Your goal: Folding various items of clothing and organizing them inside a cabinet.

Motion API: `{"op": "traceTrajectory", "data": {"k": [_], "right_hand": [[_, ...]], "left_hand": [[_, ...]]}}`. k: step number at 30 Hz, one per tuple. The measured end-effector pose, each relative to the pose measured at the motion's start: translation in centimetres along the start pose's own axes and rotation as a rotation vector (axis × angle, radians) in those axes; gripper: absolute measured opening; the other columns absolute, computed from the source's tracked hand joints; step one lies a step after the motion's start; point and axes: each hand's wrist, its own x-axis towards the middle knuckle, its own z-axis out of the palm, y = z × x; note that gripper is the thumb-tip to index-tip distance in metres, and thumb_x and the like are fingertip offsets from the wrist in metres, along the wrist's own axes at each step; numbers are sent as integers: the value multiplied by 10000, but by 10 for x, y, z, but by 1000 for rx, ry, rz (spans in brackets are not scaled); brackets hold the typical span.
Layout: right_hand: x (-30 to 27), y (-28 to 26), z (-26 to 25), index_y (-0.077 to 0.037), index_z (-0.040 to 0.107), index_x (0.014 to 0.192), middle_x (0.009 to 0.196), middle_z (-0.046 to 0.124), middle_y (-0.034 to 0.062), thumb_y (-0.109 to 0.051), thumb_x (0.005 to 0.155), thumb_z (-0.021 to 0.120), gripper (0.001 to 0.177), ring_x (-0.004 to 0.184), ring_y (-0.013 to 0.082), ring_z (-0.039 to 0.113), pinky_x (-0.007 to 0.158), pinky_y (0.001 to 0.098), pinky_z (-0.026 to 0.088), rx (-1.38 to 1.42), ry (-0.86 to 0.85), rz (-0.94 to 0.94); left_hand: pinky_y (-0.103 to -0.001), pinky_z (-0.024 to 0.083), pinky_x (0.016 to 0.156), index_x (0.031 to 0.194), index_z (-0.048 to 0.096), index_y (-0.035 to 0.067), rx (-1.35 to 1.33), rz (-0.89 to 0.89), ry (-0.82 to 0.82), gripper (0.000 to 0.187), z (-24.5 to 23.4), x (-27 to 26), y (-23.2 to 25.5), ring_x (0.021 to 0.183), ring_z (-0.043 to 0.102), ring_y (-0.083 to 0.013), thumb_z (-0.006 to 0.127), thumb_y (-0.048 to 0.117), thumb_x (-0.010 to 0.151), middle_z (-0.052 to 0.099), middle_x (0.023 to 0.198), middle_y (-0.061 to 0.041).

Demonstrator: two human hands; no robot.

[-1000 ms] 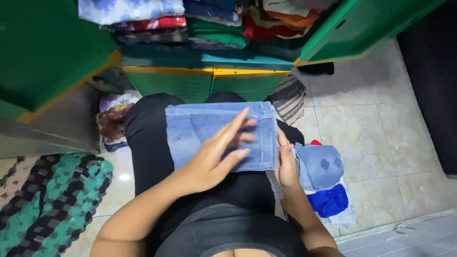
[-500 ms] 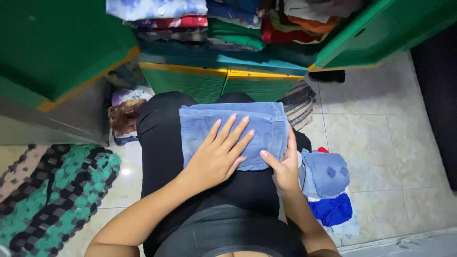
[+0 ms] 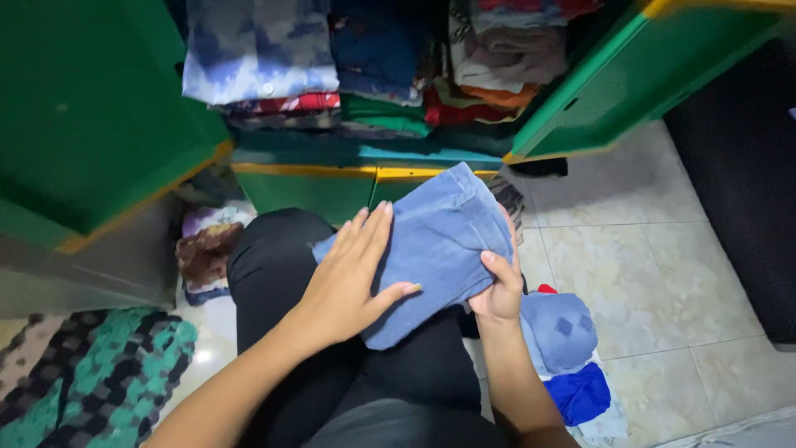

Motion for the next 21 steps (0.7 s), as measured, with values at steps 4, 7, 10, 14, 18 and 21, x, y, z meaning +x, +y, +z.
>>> {"op": "traceTrajectory", "data": {"k": [4,7,10,14,18,21], "right_hand": [[12,-27,24,-21,332,1599,1528,501,187,-133,872,676,812,1417,331,503,1233,470,370,4,-206,-45],[18,-28,17,-2,344,1596,1511,521,207,-196,911,683,788,1391,345,521,1213,483,377,65,-207,52],[21,-12,-22,24,375,1563,1504,533,211,-261,938,691,756,1375,354,534,1186,496,391,173,-159,183],[21,-2,-75,20,437,1515,1482,542,199,-230,956,683,659,1345,350,540,1147,507,401,113,-116,248],[27,-31,-99,-2,471,1478,1456,558,178,-114,952,647,566,1326,336,554,1137,514,414,30,-67,154],[29,-46,-149,25,506,1446,1388,600,160,23,946,616,512,1334,334,581,1195,533,431,87,-120,-22]], "left_hand": [[-426,412,1097,1586,193,-24,-619,-158,-45,1123,-9,37,5,1364,506,-351,844,358,754,488,1486,-248],[-374,448,1111,1557,306,-20,-1057,-236,-71,983,24,51,-5,1307,596,-264,852,254,788,601,1420,-189],[-356,474,1105,1496,451,-39,-1219,-276,59,784,53,61,-6,1263,622,-241,817,216,852,651,1366,-177],[-362,437,1072,1470,389,-31,-859,-165,188,764,77,68,-3,1272,580,-225,793,236,880,610,1353,-173],[-349,493,1110,1433,546,36,-860,81,-127,499,35,130,-2,1263,673,-213,622,303,1018,709,1303,-127],[-417,446,1201,1404,562,38,-441,399,262,460,32,198,-16,1399,561,-337,658,300,1039,589,1462,-169]]}}
